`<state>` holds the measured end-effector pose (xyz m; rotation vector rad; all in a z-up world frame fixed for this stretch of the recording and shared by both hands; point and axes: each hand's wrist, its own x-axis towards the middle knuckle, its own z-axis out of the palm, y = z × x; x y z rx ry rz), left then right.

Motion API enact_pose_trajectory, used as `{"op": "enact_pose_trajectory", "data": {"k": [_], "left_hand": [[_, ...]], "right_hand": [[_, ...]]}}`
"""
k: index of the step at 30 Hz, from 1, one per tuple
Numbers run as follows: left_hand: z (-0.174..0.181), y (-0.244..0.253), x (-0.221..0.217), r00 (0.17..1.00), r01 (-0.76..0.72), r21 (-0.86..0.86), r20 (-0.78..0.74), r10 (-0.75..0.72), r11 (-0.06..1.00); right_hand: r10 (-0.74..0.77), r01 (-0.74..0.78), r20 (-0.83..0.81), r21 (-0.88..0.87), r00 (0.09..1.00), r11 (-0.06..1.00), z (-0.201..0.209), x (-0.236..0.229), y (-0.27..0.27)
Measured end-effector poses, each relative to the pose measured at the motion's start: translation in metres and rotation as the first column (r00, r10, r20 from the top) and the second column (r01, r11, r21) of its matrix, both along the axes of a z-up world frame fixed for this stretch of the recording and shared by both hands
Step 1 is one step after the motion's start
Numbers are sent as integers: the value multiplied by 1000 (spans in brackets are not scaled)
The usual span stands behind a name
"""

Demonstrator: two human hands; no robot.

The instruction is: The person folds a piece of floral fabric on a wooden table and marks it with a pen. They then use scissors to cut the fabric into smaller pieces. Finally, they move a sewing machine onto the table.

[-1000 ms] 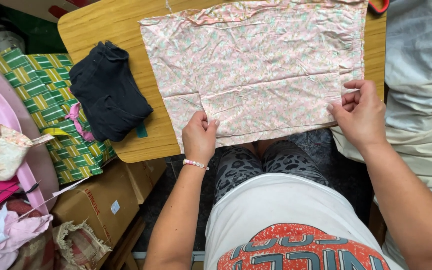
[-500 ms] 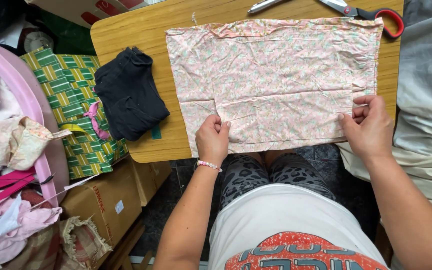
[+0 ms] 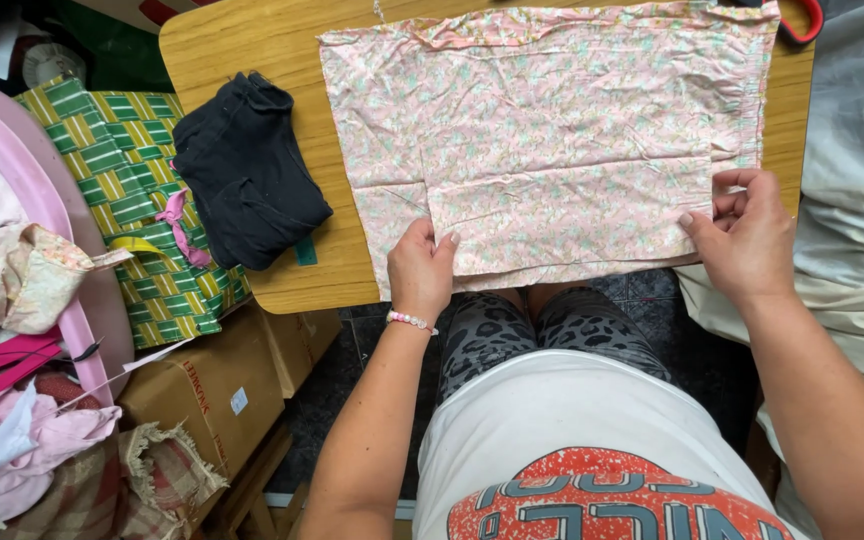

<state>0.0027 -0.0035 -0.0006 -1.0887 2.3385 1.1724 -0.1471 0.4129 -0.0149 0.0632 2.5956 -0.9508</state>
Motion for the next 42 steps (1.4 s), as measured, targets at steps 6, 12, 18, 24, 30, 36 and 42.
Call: {"op": "enact_pose_trajectory", "data": {"k": [6, 12, 18, 24, 30, 36, 42], "left_hand": [[-3, 2, 0, 998, 41, -23, 43, -40, 999], [-4, 1, -2, 998, 41, -47, 54, -38, 998], [-4, 0, -1, 999, 30, -47, 43, -28, 998], [-11, 3, 2, 995, 100, -122, 31, -97, 987], [-18, 2, 10, 992, 126, -170, 22, -124, 977], [-12, 4, 22, 948, 232, -515, -71, -311, 825], [-37, 56, -22, 641, 306, -648, -402, -654, 698]], "right_hand": [[26, -26, -19, 17, 999, 1000, 2, 1, -1], [21, -22, -24, -16, 999, 1000, 2, 2, 1], [10, -10, -14, 2, 1000, 1000, 0, 2, 2], [42, -42, -44, 1, 998, 999, 5, 4, 0], [20, -21, -37, -13, 999, 1000, 5, 5, 1], [245, -193, -304, 189, 921, 963, 5, 12, 19], [413, -476, -634, 80, 654, 876, 15, 19, -105]]}}
